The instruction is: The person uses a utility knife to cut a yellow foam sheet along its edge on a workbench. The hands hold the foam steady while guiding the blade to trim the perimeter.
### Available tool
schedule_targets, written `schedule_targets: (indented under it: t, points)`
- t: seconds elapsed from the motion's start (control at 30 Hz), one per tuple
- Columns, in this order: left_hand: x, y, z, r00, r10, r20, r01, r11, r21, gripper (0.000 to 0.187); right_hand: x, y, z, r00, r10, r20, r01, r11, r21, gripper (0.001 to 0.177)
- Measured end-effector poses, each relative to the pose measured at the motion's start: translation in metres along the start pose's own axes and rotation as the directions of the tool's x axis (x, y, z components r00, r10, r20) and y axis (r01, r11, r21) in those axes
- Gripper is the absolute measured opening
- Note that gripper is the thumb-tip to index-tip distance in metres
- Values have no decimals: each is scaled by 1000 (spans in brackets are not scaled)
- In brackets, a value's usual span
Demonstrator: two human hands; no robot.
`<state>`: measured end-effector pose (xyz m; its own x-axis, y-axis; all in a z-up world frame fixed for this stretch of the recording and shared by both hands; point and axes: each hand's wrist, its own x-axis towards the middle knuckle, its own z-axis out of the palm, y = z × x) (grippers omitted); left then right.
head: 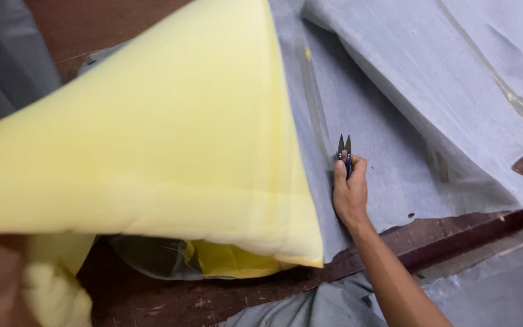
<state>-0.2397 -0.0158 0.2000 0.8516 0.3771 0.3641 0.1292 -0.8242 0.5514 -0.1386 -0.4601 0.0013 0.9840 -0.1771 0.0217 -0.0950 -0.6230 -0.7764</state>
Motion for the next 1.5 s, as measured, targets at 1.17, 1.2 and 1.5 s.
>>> schedule_targets:
  t: [1.17, 1.2, 1.5]
  points:
    - [-125, 161, 90, 416, 672, 613, -279, 736, -617, 46, -29, -29, -87, 839, 527, 131, -461, 564, 685, 36]
    - [-136, 175, 102, 426, 704, 568, -212, 688, -694, 35, -34, -36, -86, 823, 544, 162, -482, 519, 706, 37]
    - [-158, 190, 205, 519, 855, -16, -746, 443, -498, 13, -41, -72, -81, 670, 548, 501, -691, 212, 691, 33]
